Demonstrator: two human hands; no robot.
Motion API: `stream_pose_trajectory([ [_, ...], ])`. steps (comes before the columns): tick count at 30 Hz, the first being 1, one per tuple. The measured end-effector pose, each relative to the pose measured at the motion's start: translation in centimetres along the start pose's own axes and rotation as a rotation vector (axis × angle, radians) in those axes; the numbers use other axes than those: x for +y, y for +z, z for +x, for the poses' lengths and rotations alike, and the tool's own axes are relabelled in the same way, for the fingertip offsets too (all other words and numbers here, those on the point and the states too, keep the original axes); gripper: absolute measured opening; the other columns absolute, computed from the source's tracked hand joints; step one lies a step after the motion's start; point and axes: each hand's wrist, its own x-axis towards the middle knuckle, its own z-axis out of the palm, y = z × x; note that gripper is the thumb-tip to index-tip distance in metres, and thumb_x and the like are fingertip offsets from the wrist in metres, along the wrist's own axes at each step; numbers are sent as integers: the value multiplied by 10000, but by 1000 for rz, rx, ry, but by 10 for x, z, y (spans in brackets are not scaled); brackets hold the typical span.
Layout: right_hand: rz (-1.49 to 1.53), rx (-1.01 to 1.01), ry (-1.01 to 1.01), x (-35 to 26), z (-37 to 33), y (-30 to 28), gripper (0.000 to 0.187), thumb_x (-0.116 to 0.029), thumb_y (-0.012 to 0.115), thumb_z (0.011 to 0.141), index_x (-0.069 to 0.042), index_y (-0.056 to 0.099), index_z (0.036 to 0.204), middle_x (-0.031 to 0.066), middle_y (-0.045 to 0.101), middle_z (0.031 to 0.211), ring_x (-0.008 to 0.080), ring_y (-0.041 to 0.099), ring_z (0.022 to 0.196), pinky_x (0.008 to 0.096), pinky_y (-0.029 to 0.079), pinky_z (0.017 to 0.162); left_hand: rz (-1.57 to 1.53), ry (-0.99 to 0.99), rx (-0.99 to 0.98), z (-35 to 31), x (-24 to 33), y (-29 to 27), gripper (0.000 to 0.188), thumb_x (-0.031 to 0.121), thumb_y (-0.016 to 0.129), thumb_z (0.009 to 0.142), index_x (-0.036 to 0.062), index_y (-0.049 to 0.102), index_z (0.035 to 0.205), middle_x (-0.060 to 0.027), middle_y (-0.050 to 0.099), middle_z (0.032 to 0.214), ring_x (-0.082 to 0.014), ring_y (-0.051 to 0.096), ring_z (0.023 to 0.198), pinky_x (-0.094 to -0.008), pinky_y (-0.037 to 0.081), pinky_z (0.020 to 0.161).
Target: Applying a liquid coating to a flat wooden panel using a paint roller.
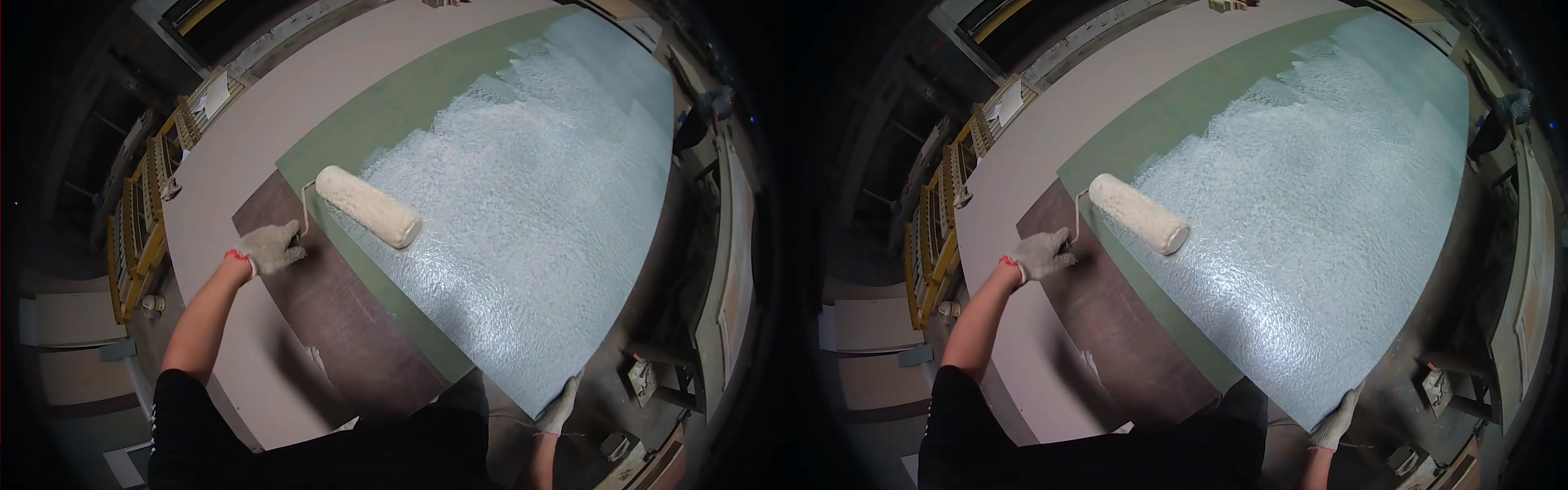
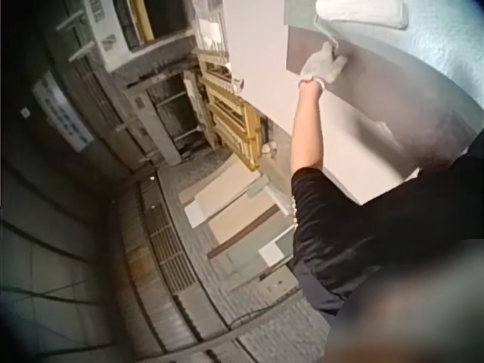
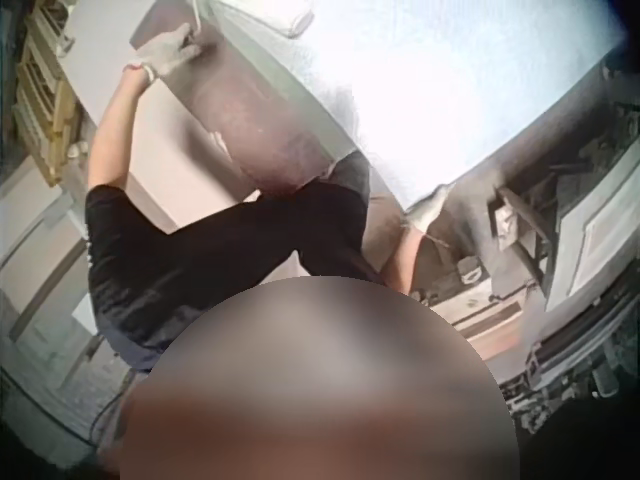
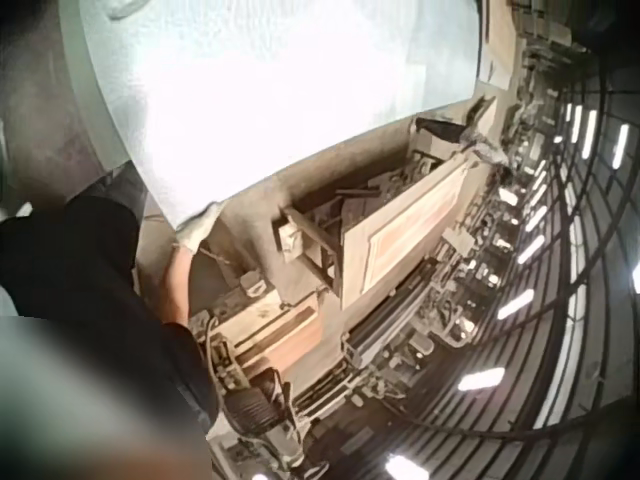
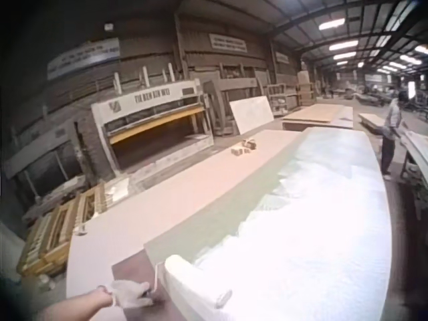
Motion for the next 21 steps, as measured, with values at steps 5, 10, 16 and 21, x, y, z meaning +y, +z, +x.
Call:
stream_pose_trajectory([
  [5, -118, 112, -2, -13, -8, 23, 742, -356, 487, 1013, -44, 235, 1637, 113, 271, 1685, 294, 273, 1530, 420, 199, 1253, 44, 202, -14, 116, 37, -60, 387, 363, 615, 946, 22, 538, 1111, -232, 673, 967, -404, 664, 919, -498, 500, 821],
  [10, -120, 116, 23, -15, -8, 32, 769, -336, 509, 982, -47, 232, 1639, 122, 262, 1691, 302, 280, 1528, 431, 202, 1254, -68, 211, 43, 203, 106, -104, 486, 333, 598, 915, 17, 542, 1280, -265, 674, 1182, -402, 652, 1134, -474, 503, 964],
  [16, -196, 120, -46, -10, -5, 18, 776, -277, 521, 970, 4, 221, 1629, 151, 282, 1680, 295, 294, 1524, 409, 197, 1254, -138, 228, 100, 138, 89, -51, 498, 392, 590, 949, -8, 529, 1240, -272, 676, 1131, -412, 662, 1073, -463, 509, 924],
  [21, -129, 137, -98, -15, -9, 23, 791, -221, 551, 936, 38, 236, 1614, 176, 303, 1665, 304, 325, 1505, 405, 205, 1251, -88, 39, -90, -9, 48, 7, 430, 381, 564, 971, 21, 503, 1199, -291, 681, 1030, -475, 655, 991, -539, 509, 868],
])
